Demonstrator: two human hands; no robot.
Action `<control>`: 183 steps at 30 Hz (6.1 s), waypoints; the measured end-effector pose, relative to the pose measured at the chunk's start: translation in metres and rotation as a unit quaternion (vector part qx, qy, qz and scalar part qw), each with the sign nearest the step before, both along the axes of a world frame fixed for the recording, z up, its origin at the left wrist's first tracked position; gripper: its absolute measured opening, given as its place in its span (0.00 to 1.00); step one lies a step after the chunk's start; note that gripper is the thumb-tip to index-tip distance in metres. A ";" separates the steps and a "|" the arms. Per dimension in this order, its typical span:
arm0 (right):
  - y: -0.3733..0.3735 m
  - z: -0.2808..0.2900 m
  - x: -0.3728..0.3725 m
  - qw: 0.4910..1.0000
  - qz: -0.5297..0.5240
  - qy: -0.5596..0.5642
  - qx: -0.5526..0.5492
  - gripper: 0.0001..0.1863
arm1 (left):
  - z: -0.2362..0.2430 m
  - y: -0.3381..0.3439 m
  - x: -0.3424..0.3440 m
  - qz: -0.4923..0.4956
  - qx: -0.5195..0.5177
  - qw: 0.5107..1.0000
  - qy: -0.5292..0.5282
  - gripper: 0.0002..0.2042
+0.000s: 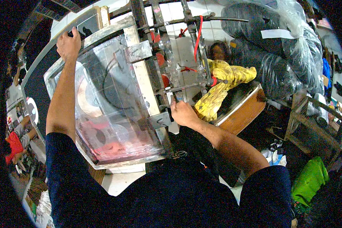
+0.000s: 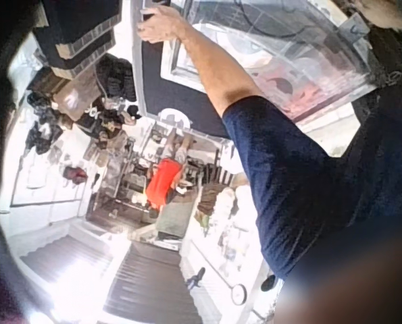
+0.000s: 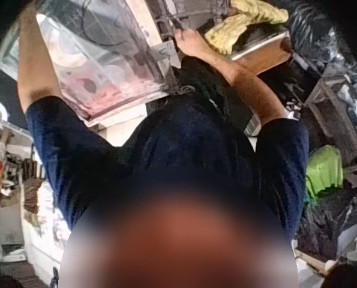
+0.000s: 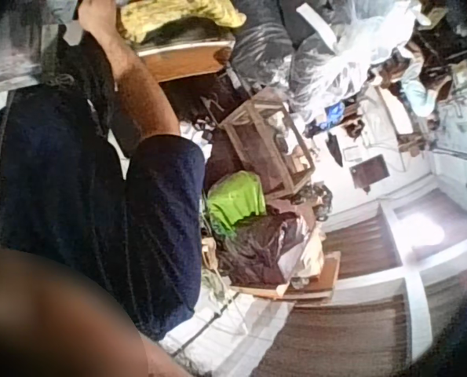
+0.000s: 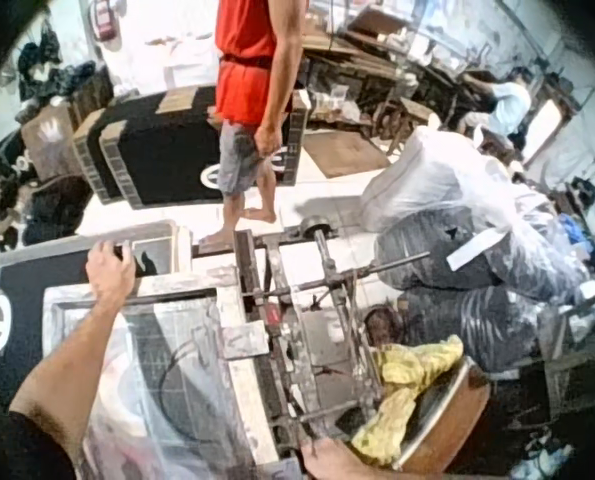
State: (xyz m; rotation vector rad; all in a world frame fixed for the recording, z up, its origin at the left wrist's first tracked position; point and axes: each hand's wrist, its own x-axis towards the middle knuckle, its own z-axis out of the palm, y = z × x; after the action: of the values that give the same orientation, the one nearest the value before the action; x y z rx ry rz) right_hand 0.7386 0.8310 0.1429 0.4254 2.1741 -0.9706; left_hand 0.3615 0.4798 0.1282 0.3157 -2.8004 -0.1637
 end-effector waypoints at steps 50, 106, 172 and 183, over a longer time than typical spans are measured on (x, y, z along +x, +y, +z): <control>0.003 -0.023 -0.215 0.956 -0.057 0.289 -0.008 0.32 | 0.001 0.007 0.006 -0.009 0.005 0.999 0.051 0.28; 0.010 0.031 0.085 0.972 -0.172 0.141 -0.074 0.24 | 0.027 -0.189 0.596 0.184 0.100 0.977 0.045 0.31; -0.618 0.057 -0.063 0.740 -0.300 0.331 0.503 0.26 | 0.020 -0.898 0.037 -0.198 0.386 0.865 -0.253 0.30; -0.508 0.292 -0.053 0.669 -0.379 0.371 0.521 0.19 | 0.028 -0.650 -0.101 -0.569 0.098 0.802 -0.153 0.35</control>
State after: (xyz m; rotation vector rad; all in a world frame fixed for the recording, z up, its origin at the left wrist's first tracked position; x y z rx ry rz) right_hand 0.6859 0.3228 0.4346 1.8673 3.2613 -0.0316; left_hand 0.2602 -0.1701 0.1561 -1.4579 -2.8438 -0.7079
